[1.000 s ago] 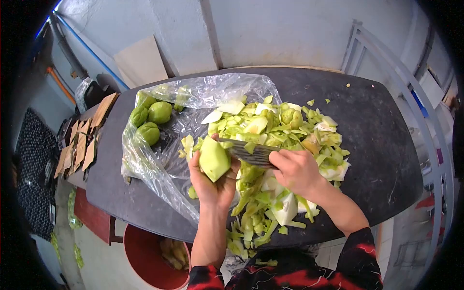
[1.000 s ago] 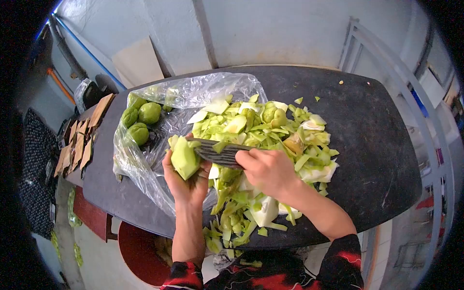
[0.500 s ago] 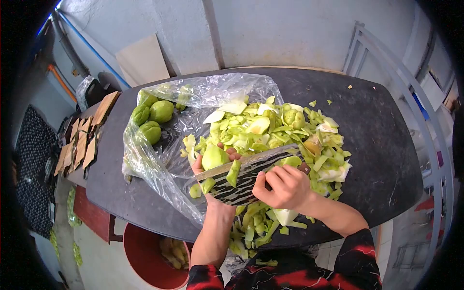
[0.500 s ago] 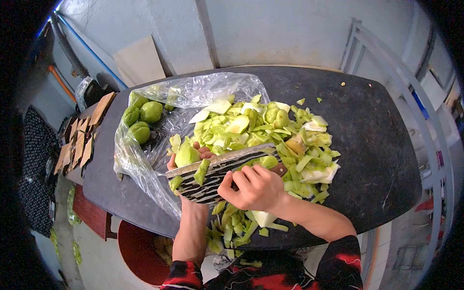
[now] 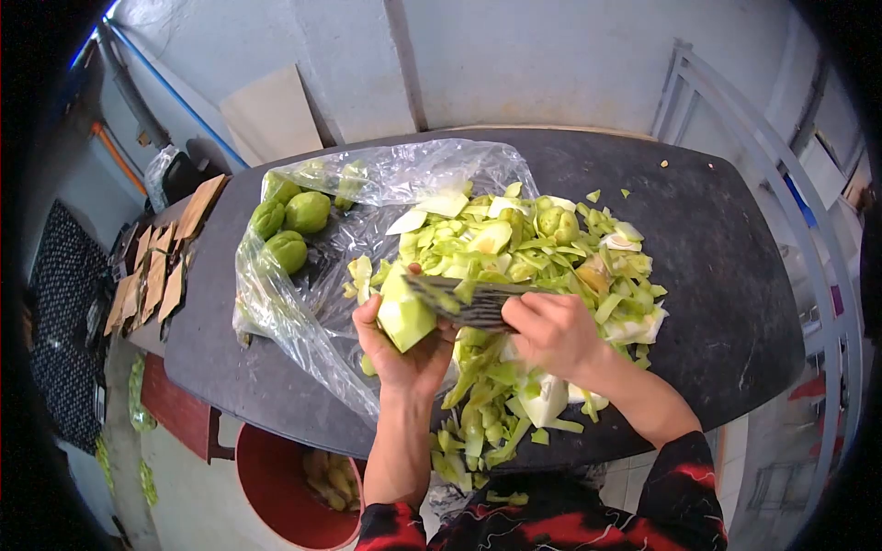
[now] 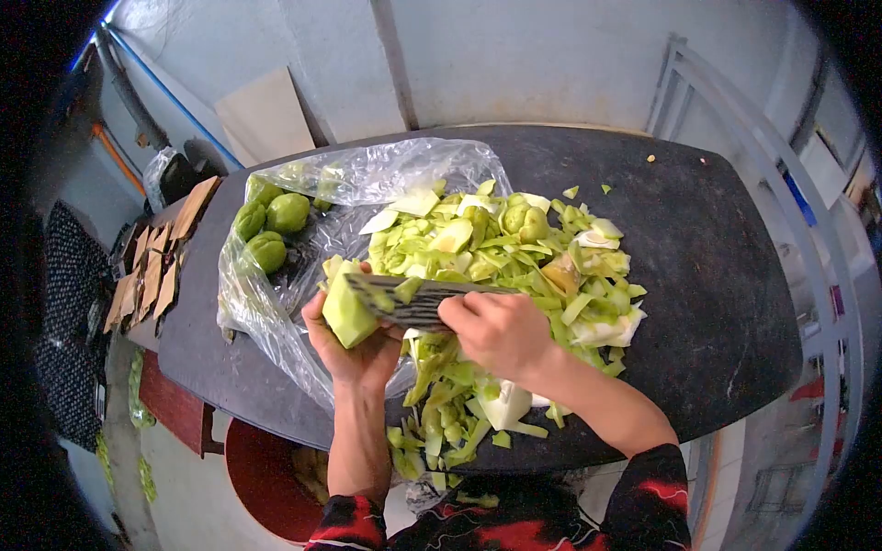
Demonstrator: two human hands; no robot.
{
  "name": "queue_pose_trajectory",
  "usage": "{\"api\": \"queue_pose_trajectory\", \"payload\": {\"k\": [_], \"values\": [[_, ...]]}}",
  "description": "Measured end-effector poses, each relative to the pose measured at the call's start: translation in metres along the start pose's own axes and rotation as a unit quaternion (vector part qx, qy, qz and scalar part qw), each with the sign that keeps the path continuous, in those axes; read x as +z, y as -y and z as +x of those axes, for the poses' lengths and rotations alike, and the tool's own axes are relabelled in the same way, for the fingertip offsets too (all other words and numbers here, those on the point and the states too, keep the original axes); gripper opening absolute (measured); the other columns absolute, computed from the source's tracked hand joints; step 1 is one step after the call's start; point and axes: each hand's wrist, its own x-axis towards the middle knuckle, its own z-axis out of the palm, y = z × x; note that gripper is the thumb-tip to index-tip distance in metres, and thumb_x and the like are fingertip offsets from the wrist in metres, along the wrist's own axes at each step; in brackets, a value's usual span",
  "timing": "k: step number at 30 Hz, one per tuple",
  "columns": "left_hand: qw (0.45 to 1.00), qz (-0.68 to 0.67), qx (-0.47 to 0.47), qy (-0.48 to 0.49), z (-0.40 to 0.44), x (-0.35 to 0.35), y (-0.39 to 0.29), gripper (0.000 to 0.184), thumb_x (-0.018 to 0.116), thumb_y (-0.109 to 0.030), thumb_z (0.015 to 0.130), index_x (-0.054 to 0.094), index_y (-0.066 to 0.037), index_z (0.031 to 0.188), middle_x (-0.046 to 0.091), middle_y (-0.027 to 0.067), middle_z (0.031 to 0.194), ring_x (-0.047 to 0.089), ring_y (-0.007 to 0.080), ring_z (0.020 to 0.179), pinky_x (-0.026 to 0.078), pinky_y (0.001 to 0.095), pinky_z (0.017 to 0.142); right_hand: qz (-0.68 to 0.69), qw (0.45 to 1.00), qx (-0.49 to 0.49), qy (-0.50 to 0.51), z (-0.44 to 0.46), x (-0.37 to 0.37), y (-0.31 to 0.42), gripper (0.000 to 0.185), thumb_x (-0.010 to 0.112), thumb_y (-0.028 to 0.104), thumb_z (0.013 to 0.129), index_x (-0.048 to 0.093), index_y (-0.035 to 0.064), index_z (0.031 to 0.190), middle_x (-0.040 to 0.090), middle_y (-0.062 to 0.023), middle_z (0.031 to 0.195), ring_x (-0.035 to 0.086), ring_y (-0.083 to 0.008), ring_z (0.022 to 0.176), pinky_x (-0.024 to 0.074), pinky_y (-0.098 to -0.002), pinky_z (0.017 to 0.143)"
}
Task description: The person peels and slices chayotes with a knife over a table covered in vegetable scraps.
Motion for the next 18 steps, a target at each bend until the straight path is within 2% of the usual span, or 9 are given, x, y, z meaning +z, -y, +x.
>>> {"api": "queue_pose_trajectory", "payload": {"k": [1,2,4,5,9,13,16,17,18], "values": [[0.999,0.051,-0.001,0.007,-0.003,0.011,0.003,0.059,0.053,-0.053,0.083,0.062,-0.007,0.119,0.068,0.0102,0.101,0.06,0.0172,0.075,0.048,0.027,0.063,0.006,1.0,0.019,0.007,0.0,0.0,-0.003,0.009,0.061,0.005,0.076,0.055,0.0086,0.081,0.053,-0.0035,0.062,0.062,-0.02,0.056,0.0503,-0.0326,0.048],[0.999,0.051,0.001,0.009,0.0,0.009,0.003,0.059,0.053,-0.053,0.083,0.062,-0.007,0.119,0.068,0.0102,0.101,0.06,0.0172,0.075,0.048,0.027,0.063,0.012,0.999,0.036,0.015,0.0,0.0,-0.006,0.01,0.062,0.004,0.075,0.054,0.0084,0.08,0.053,-0.0039,0.062,0.062,-0.0211,0.056,0.0503,-0.0334,0.048],[0.99,0.064,-0.027,0.119,0.003,-0.002,0.002,0.06,0.055,-0.053,0.082,0.062,-0.007,0.119,0.068,0.0094,0.104,0.059,0.0157,0.074,0.047,0.0281,0.061,0.013,0.999,0.034,0.02,0.0,-0.003,-0.005,0.011,0.061,0.003,0.074,0.053,0.0084,0.078,0.055,-0.004,0.063,0.062,-0.0216,0.056,0.0508,-0.0336,0.048],[0.995,0.05,-0.032,0.081,0.003,-0.002,0.0,0.059,0.055,-0.053,0.081,0.063,-0.007,0.118,0.068,0.0103,0.105,0.059,0.0182,0.071,0.049,0.0341,0.064,0.012,1.0,0.018,0.006,0.002,-0.005,-0.004,0.011,0.061,0.002,0.074,0.053,0.0086,0.078,0.055,-0.004,0.063,0.062,-0.0219,0.057,0.0509,-0.0339,0.048],[0.994,0.11,0.011,0.014,0.005,-0.009,0.0,0.057,0.052,-0.051,0.081,0.059,-0.01,0.12,0.063,0.0119,0.111,0.061,0.0252,0.084,0.045,0.0372,0.066,-0.012,1.0,-0.016,0.006,0.001,-0.013,0.002,0.012,0.062,0.002,0.074,0.052,0.0089,0.078,0.055,-0.0045,0.063,0.063,-0.0229,0.057,0.0512,-0.0344,0.05],[0.979,0.121,-0.069,0.149,0.008,-0.016,-0.004,0.058,0.059,-0.045,0.074,0.05,-0.01,0.121,0.061,0.0179,0.086,0.06,0.0297,0.066,0.045,0.0372,0.056,0.018,0.999,0.047,0.019,0.0,-0.003,-0.01,0.014,0.062,0.002,0.074,0.052,0.0085,0.08,0.057,-0.0059,0.064,0.064,-0.0248,0.057,0.051,-0.0358,0.051],[0.966,0.15,-0.079,0.195,0.008,-0.011,-0.006,0.059,0.061,-0.045,0.073,0.049,-0.011,0.12,0.06,0.0205,0.086,0.058,0.0297,0.061,0.045,0.0387,0.055,0.016,0.994,0.096,0.049,-0.003,0.0,-0.019,0.016,0.064,0.003,0.075,0.051,0.0082,0.084,0.059,-0.0081,0.066,0.064,-0.0289,0.059,0.0512,-0.0388,0.052],[0.966,0.094,-0.076,0.228,0.01,-0.017,-0.004,0.055,0.059,-0.045,0.079,0.052,-0.01,0.121,0.062,0.0225,0.09,0.06,0.0312,0.064,0.049,0.0402,0.06,0.035,0.993,0.105,0.052,-0.002,-0.004,-0.018,0.017,0.065,0.004,0.076,0.051,0.0081,0.085,0.06,-0.0088,0.067,0.064,-0.0305,0.06,0.051,-0.0401,0.052],[0.966,0.094,-0.075,0.228,0.008,-0.011,-0.002,0.055,0.059,-0.045,0.079,0.052,-0.01,0.121,0.062,0.0225,0.09,0.06,0.0312,0.064,0.049,0.0402,0.06,0.054,0.991,0.114,0.054,-0.001,-0.007,-0.017,0.017,0.065,0.005,0.077,0.051,0.008,0.086,0.061,-0.0095,0.068,0.064,-0.0321,0.061,0.0508,-0.0415,0.052]]}}
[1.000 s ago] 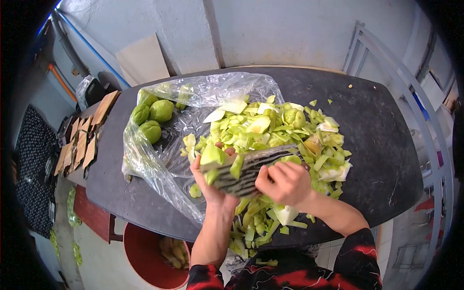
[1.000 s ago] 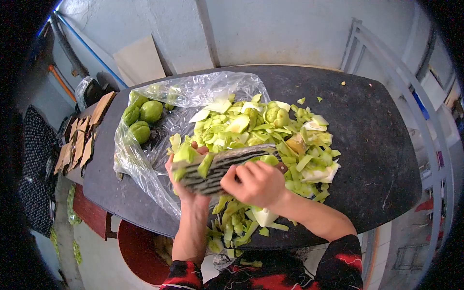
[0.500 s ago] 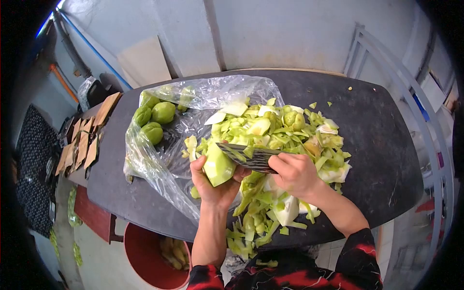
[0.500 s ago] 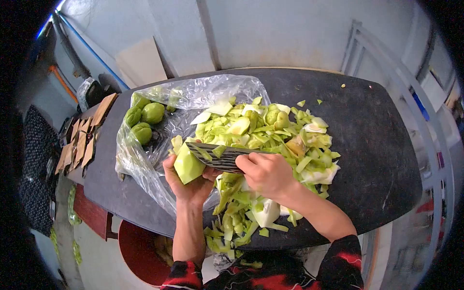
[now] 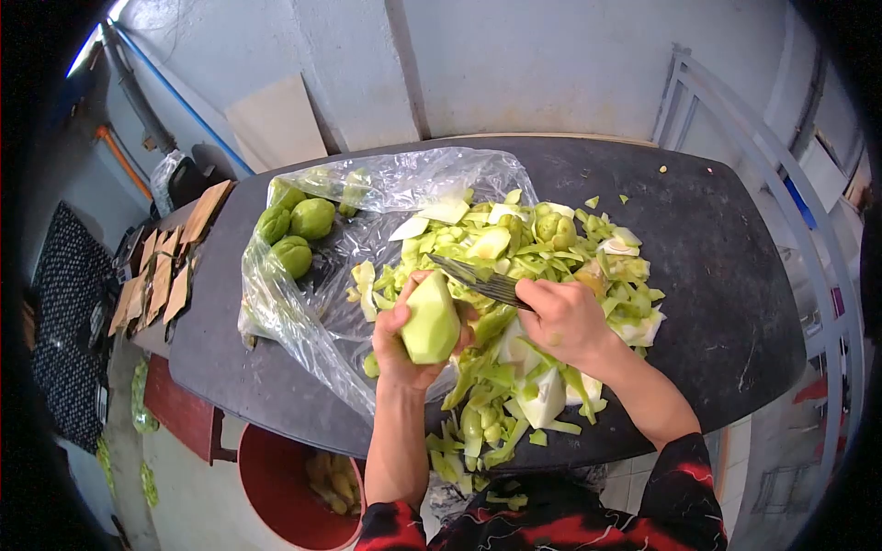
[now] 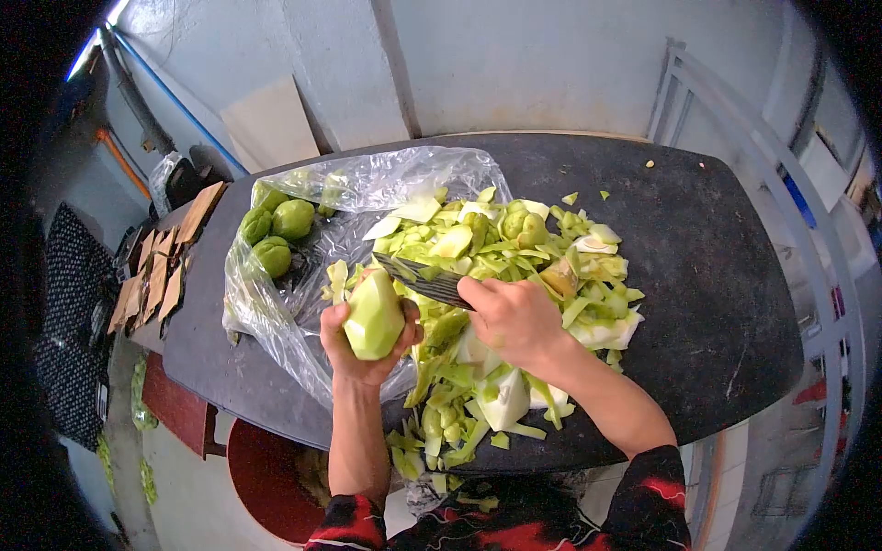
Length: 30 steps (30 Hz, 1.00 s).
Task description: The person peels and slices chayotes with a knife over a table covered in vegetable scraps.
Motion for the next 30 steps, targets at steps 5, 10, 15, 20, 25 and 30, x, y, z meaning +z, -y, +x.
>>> {"api": "queue_pose_trajectory", "payload": {"k": [5,10,15,20,25,30], "values": [[0.965,-0.032,0.035,-0.26,0.01,0.013,-0.003,0.051,0.053,-0.045,0.092,0.056,-0.005,0.122,0.062,0.0196,0.1,0.057,0.0261,0.071,0.048,0.0354,0.067,0.034,0.999,0.03,-0.011,0.001,-0.011,0.0,0.017,0.066,0.007,0.08,0.051,0.0071,0.087,0.062,-0.011,0.069,0.063,-0.0335,0.06,0.0501,-0.0427,0.052],[0.962,0.175,0.119,-0.169,0.007,-0.005,-0.002,0.057,0.064,-0.045,0.082,0.053,-0.002,0.118,0.058,0.0134,0.097,0.053,0.0236,0.066,0.043,0.0324,0.059,0.074,0.995,0.042,-0.044,0.002,-0.027,0.008,0.016,0.065,0.007,0.081,0.05,0.0062,0.088,0.061,-0.0119,0.07,0.063,-0.0336,0.059,0.0497,-0.042,0.051],[0.838,0.475,0.231,-0.139,0.008,-0.005,0.0,0.061,0.08,-0.027,0.057,0.048,-0.003,0.103,0.056,0.0046,0.092,0.056,0.0142,0.083,0.047,0.0274,0.077,0.019,0.999,-0.043,-0.026,-0.004,-0.031,0.021,0.017,0.065,0.003,0.076,0.05,0.0072,0.084,0.058,-0.0092,0.065,0.063,-0.0282,0.056,0.0506,-0.038,0.05],[0.783,0.575,0.208,-0.112,0.003,0.001,0.003,0.065,0.08,-0.024,0.05,0.048,-0.003,0.103,0.055,0.0039,0.092,0.055,0.0148,0.083,0.046,0.0277,0.077,0.002,0.991,-0.122,-0.051,-0.003,-0.033,0.028,0.015,0.063,0.004,0.075,0.051,0.0084,0.082,0.058,-0.0092,0.064,0.064,-0.0251,0.057,0.0509,-0.0351,0.049],[0.932,0.301,0.168,-0.109,0.004,-0.003,0.008,0.062,0.076,-0.041,0.065,0.05,-0.006,0.109,0.055,0.0088,0.094,0.057,0.0187,0.081,0.048,0.0337,0.071,-0.006,1.0,-0.001,-0.007,0.001,-0.023,0.006,0.014,0.064,0.007,0.079,0.052,0.0053,0.085,0.06,-0.0123,0.064,0.064,-0.0315,0.059,0.0511,-0.0391,0.051],[0.957,-0.053,0.134,-0.25,0.014,0.005,0.002,0.046,0.052,-0.047,0.092,0.057,-0.012,0.121,0.063,0.012,0.098,0.06,0.0243,0.087,0.046,0.0375,0.076,0.091,0.994,-0.022,-0.057,0.001,-0.031,0.017,0.012,0.064,0.007,0.084,0.053,0.0032,0.087,0.061,-0.0157,0.064,0.063,-0.0355,0.058,0.0484,-0.0416,0.05]]}}
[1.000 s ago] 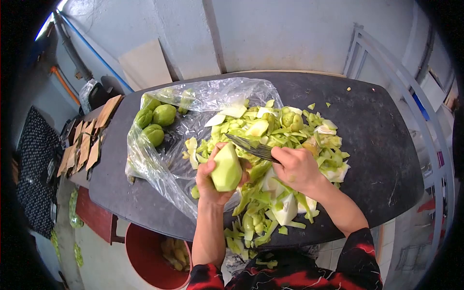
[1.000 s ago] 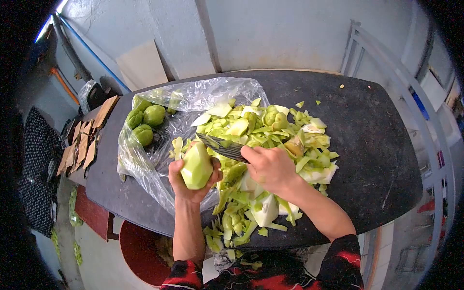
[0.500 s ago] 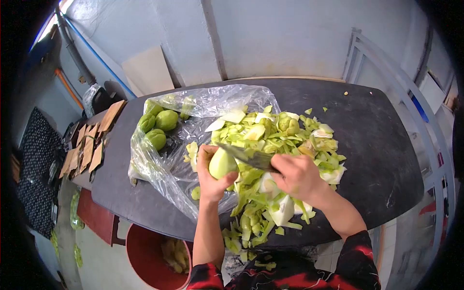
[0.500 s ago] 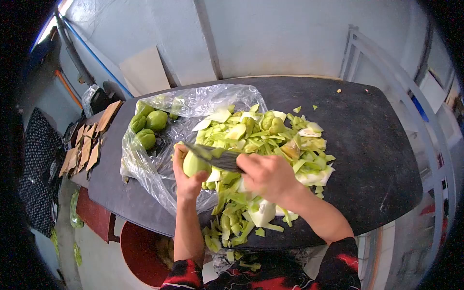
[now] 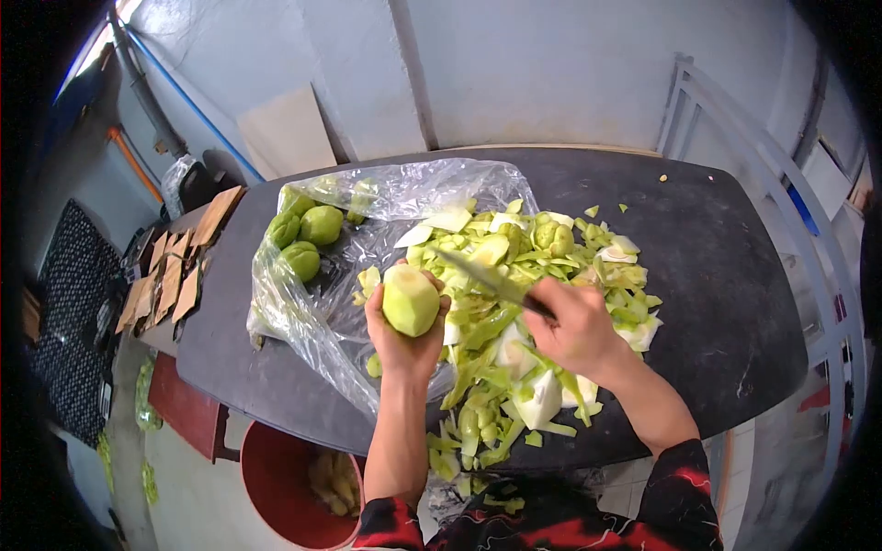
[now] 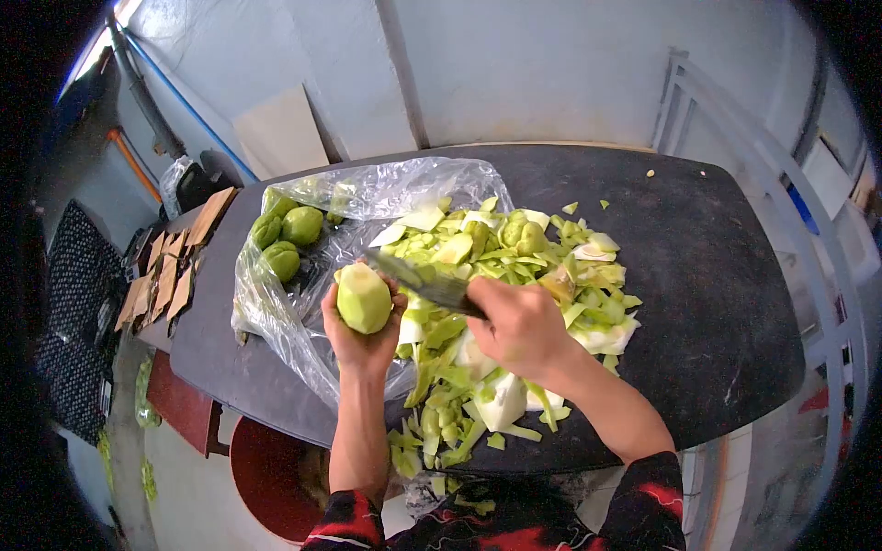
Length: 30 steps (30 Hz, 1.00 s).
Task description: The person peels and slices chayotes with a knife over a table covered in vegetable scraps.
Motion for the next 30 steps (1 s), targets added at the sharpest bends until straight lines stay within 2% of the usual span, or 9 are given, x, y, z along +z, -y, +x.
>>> {"api": "queue_pose_trajectory", "payload": {"k": [1,3,8,10,14,19,21,24,30], "values": [[1.0,-0.02,-0.003,0.02,0.003,-0.008,-0.004,0.039,0.044,-0.039,0.098,0.056,-0.012,0.123,0.062,0.0125,0.106,0.058,0.0251,0.095,0.046,0.0396,0.081,0.02,0.998,0.056,0.01,0.004,-0.001,0.003,0.012,0.063,0.007,0.086,0.052,0.0026,0.088,0.061,-0.0166,0.065,0.063,-0.0359,0.058,0.0478,-0.0419,0.05],[0.999,-0.028,0.0,0.023,0.007,-0.018,-0.003,0.038,0.041,-0.036,0.099,0.057,-0.011,0.123,0.061,0.0136,0.11,0.058,0.0261,0.097,0.047,0.0405,0.082,0.041,0.987,0.138,0.066,0.01,-0.004,0.001,0.011,0.061,0.008,0.091,0.052,0.0009,0.089,0.061,-0.0186,0.064,0.063,-0.037,0.058,0.047,-0.0422,0.05],[0.994,-0.104,-0.034,-0.016,0.013,-0.023,-0.002,0.036,0.035,-0.027,0.1,0.058,-0.008,0.12,0.058,0.0159,0.117,0.055,0.0294,0.1,0.047,0.0436,0.087,0.077,0.991,0.104,0.044,-0.003,0.018,0.008,0.01,0.061,0.006,0.09,0.053,0.0,0.09,0.058,-0.0182,0.06,0.062,-0.0367,0.055,0.0464,-0.0431,0.05],[0.99,-0.135,-0.025,-0.012,0.012,-0.023,0.001,0.035,0.041,-0.029,0.099,0.058,-0.007,0.12,0.06,0.0151,0.113,0.056,0.0265,0.1,0.047,0.0437,0.087,0.099,0.988,0.109,0.036,-0.006,0.024,0.015,0.01,0.061,0.006,0.09,0.053,0.0003,0.09,0.058,-0.0175,0.059,0.063,-0.0359,0.055,0.0462,-0.0424,0.049],[0.985,-0.117,0.076,-0.105,0.014,-0.009,0.006,0.036,0.052,-0.032,0.095,0.057,-0.004,0.118,0.063,0.0134,0.107,0.057,0.0214,0.101,0.047,0.0438,0.087,0.142,0.983,0.112,0.038,-0.006,0.025,0.039,0.009,0.06,0.004,0.091,0.052,-0.0002,0.091,0.054,-0.0148,0.056,0.059,-0.033,0.049,0.0442,-0.0392,0.046],[0.988,-0.128,0.057,-0.07,0.029,-0.018,0.015,0.038,0.043,-0.027,0.098,0.053,0.003,0.119,0.06,0.0174,0.113,0.059,0.0295,0.1,0.05,0.0469,0.091,0.148,0.981,0.12,0.043,-0.007,0.033,0.047,0.01,0.059,0.004,0.092,0.051,-0.0004,0.09,0.053,-0.0142,0.055,0.058,-0.0318,0.048,0.043,-0.0391,0.046],[0.988,-0.134,0.041,-0.071,0.028,-0.012,0.018,0.039,0.034,-0.026,0.102,0.051,0.003,0.122,0.057,0.0193,0.118,0.058,0.0321,0.105,0.05,0.0497,0.096,0.154,0.978,0.141,0.004,-0.008,0.035,0.047,0.015,0.064,0.007,0.091,0.053,-0.0013,0.085,0.053,-0.011,0.055,0.056,-0.0232,0.044,0.0405,-0.0352,0.045],[0.988,-0.123,0.045,-0.077,0.022,-0.002,0.023,0.04,0.032,-0.03,0.104,0.05,0.001,0.124,0.056,0.019,0.119,0.058,0.0322,0.106,0.05,0.05,0.097,0.124,0.986,0.113,0.0,-0.008,0.029,0.053,0.012,0.06,0.005,0.092,0.05,-0.0002,0.088,0.053,-0.0144,0.056,0.059,-0.0323,0.049,0.0439,-0.0399,0.046],[0.994,-0.078,0.055,-0.054,0.009,0.015,0.024,0.025,0.044,-0.024,0.104,0.053,-0.006,0.119,0.06,0.0126,0.115,0.061,0.0292,0.107,0.05,0.0467,0.099,0.09,0.992,0.081,-0.021,-0.01,0.029,0.06,0.012,0.062,0.006,0.092,0.052,0.0,0.088,0.055,-0.0151,0.058,0.061,-0.0323,0.051,0.0465,-0.04,0.047]]}}
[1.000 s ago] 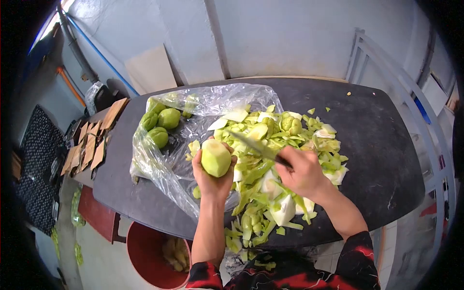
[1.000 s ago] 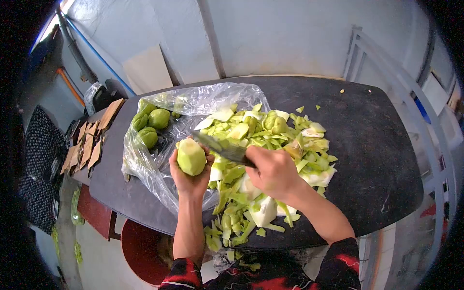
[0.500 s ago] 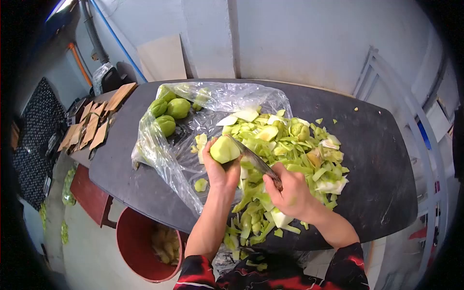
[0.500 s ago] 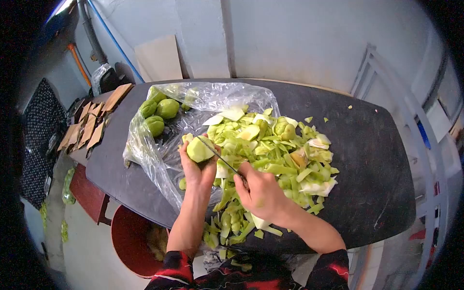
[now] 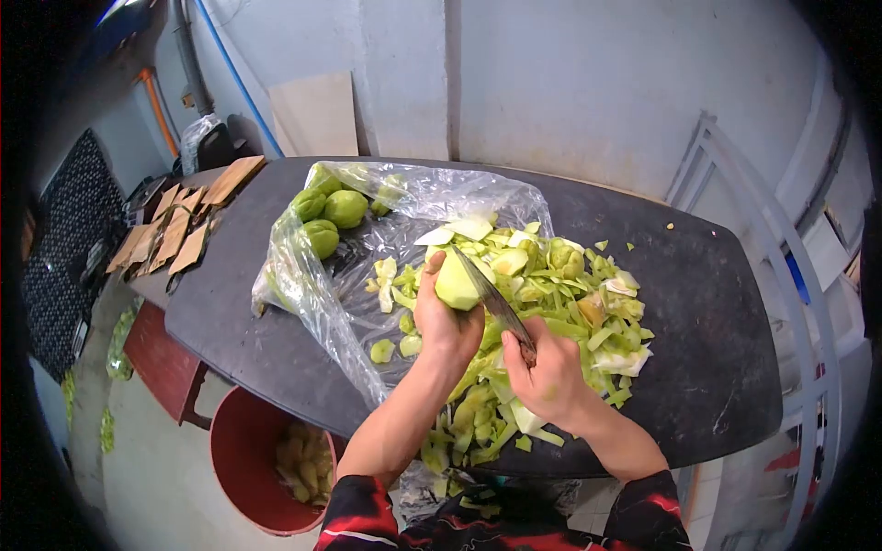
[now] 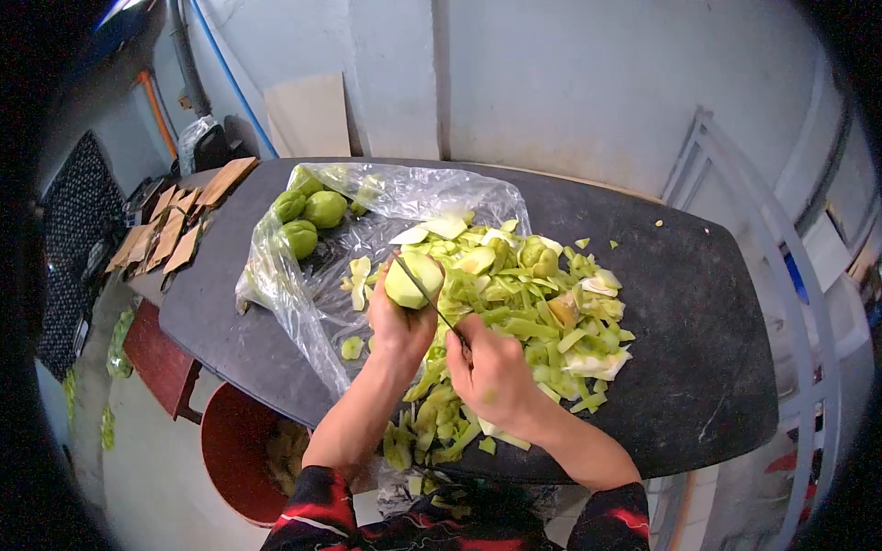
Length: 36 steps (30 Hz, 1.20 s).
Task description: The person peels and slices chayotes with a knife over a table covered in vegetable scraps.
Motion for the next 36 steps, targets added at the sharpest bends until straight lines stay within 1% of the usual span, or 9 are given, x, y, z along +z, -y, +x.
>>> {"api": "queue_pose_trajectory", "payload": {"k": [6,15,18,23,26,28,31,33,36], "values": [[0.995,-0.003,0.034,0.097,-0.005,0.004,0.001,0.019,0.046,-0.02,0.102,0.053,-0.01,0.117,0.062,0.012,0.114,0.061,0.0282,0.107,0.051,0.044,0.099,-0.004,1.0,0.008,-0.019,0.0,0.001,0.006,0.011,0.062,0.006,0.092,0.055,-0.0003,0.088,0.056,-0.0144,0.059,0.061,-0.0325,0.051,0.046,-0.0389,0.047],[0.995,-0.02,0.015,0.1,0.0,0.019,0.0,0.017,0.048,-0.016,0.1,0.049,-0.011,0.116,0.061,0.0137,0.111,0.061,0.0291,0.105,0.051,0.0436,0.098,-0.04,0.996,-0.017,-0.073,-0.002,-0.014,0.03,0.01,0.063,0.005,0.091,0.057,0.0005,0.085,0.054,-0.0126,0.056,0.059,-0.0286,0.047,0.044,-0.0371,0.046],[0.994,-0.018,0.013,0.104,-0.006,0.023,0.003,0.017,0.048,-0.015,0.1,0.049,-0.012,0.116,0.061,0.0134,0.109,0.062,0.0287,0.104,0.052,0.0438,0.097,-0.024,0.998,0.028,-0.044,0.0,-0.008,0.018,0.01,0.063,0.005,0.091,0.057,0.0006,0.084,0.055,-0.0119,0.056,0.059,-0.0266,0.046,0.0435,-0.0364,0.045],[0.994,-0.026,0.002,0.105,-0.002,0.02,0.003,0.017,0.05,-0.013,0.099,0.05,-0.011,0.115,0.061,0.0127,0.105,0.062,0.0287,0.103,0.052,0.0442,0.095,-0.042,0.998,0.011,-0.049,0.003,-0.003,0.012,0.01,0.064,0.005,0.091,0.057,0.0002,0.085,0.054,-0.0115,0.056,0.059,-0.0264,0.046,0.0445,-0.036,0.046],[0.988,0.042,-0.034,0.143,0.005,0.022,-0.004,0.019,0.048,-0.016,0.098,0.051,-0.01,0.117,0.061,0.0126,0.105,0.062,0.0295,0.103,0.053,0.0448,0.092,-0.056,0.997,0.006,-0.048,0.003,-0.006,0.01,0.01,0.063,0.005,0.091,0.057,0.0002,0.085,0.054,-0.0108,0.055,0.06,-0.0267,0.046,0.046,-0.036,0.047],[0.974,0.07,-0.142,0.16,0.008,0.026,-0.011,0.024,0.046,-0.022,0.097,0.053,-0.009,0.117,0.061,0.0128,0.105,0.062,0.0302,0.103,0.052,0.0452,0.091,-0.067,0.997,0.006,-0.043,0.003,-0.008,0.007,0.01,0.063,0.005,0.091,0.057,0.0004,0.085,0.054,-0.0105,0.055,0.06,-0.0268,0.047,0.0469,-0.036,0.047],[0.973,0.077,-0.148,0.158,0.012,0.023,-0.006,0.031,0.045,-0.031,0.095,0.058,-0.008,0.111,0.061,0.0128,0.101,0.062,0.0303,0.097,0.053,0.0457,0.086,-0.074,0.997,0.018,-0.026,0.001,-0.006,0.0,0.008,0.065,0.003,0.088,0.057,0.0007,0.085,0.057,-0.0121,0.059,0.062,-0.029,0.051,0.0489,-0.0374,0.049],[0.975,0.069,-0.142,0.154,0.01,0.022,-0.004,0.034,0.045,-0.035,0.095,0.059,-0.006,0.105,0.061,0.0129,0.096,0.062,0.0299,0.089,0.053,0.0452,0.082,-0.095,0.993,-0.064,-0.033,-0.003,0.0,-0.01,0.011,0.066,0.001,0.083,0.056,0.0009,0.086,0.059,-0.0148,0.064,0.063,-0.032,0.056,0.0504,-0.0391,0.051],[0.975,0.086,-0.085,0.185,0.013,0.011,0.001,0.035,0.045,-0.036,0.095,0.058,-0.005,0.103,0.061,0.0135,0.095,0.062,0.0296,0.088,0.053,0.0451,0.082,-0.08,0.996,-0.027,0.0,-0.003,0.004,-0.018,0.014,0.067,0.0,0.08,0.054,0.0009,0.087,0.061,-0.0166,0.068,0.064,-0.0343,0.059,0.0513,-0.0406,0.053]]}}
